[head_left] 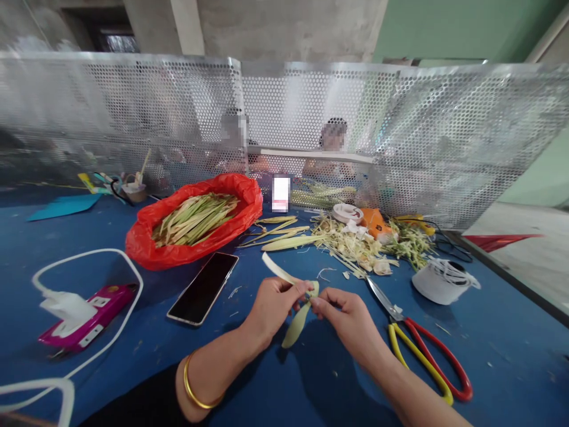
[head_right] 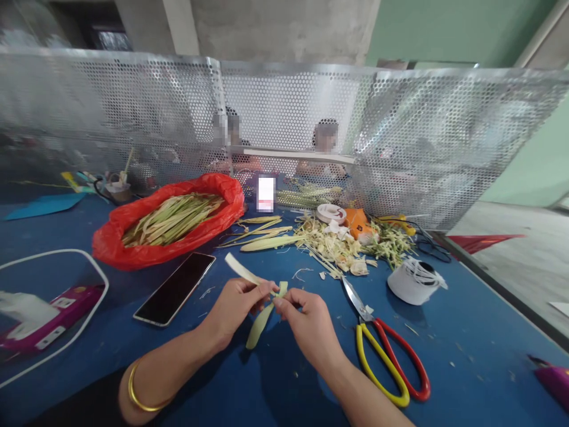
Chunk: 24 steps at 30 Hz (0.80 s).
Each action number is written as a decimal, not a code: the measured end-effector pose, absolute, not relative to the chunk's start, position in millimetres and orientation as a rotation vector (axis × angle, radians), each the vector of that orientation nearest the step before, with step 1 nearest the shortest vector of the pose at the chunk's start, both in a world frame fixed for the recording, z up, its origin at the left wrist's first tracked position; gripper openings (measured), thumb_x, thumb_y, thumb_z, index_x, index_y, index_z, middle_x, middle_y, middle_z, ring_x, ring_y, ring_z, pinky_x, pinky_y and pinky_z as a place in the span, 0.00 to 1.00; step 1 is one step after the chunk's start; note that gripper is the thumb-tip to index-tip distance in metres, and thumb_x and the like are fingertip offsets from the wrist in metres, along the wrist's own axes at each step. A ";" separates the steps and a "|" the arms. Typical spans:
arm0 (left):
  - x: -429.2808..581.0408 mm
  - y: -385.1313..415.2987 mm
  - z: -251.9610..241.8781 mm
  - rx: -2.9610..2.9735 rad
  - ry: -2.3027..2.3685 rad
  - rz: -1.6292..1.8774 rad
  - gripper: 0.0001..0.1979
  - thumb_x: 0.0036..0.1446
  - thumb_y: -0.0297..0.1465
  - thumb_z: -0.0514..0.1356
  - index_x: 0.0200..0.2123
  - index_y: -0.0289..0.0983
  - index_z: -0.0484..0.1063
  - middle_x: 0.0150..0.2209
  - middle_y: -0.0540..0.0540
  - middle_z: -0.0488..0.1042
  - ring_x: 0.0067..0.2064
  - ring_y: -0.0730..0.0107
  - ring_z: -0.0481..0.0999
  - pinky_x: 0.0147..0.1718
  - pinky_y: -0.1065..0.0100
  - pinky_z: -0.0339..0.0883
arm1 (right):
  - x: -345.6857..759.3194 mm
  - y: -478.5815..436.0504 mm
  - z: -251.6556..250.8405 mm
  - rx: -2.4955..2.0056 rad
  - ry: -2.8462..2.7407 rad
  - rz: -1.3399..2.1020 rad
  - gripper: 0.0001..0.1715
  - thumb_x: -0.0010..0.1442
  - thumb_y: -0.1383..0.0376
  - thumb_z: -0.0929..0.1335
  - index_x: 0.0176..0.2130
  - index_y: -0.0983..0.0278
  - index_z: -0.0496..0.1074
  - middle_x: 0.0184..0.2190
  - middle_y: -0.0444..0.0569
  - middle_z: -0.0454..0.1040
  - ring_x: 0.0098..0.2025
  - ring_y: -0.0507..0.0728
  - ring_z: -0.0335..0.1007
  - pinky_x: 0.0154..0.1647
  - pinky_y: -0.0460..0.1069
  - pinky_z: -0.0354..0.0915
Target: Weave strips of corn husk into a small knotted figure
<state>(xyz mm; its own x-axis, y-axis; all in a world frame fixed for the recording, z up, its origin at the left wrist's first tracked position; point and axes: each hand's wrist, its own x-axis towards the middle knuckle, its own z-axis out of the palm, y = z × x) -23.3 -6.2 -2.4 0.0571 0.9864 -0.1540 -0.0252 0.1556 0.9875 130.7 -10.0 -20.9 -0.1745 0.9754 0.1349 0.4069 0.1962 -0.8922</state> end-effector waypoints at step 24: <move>-25.0 -4.7 -2.4 1.235 1.016 0.983 0.14 0.48 0.39 0.66 0.33 0.34 0.78 0.27 0.49 0.73 0.27 0.75 0.68 0.30 0.72 0.62 | 137.1 -10.4 -9.6 -1.246 -1.805 0.905 0.15 0.61 0.60 0.63 0.29 0.64 0.72 0.24 0.44 0.71 0.28 0.53 0.64 0.29 0.46 0.59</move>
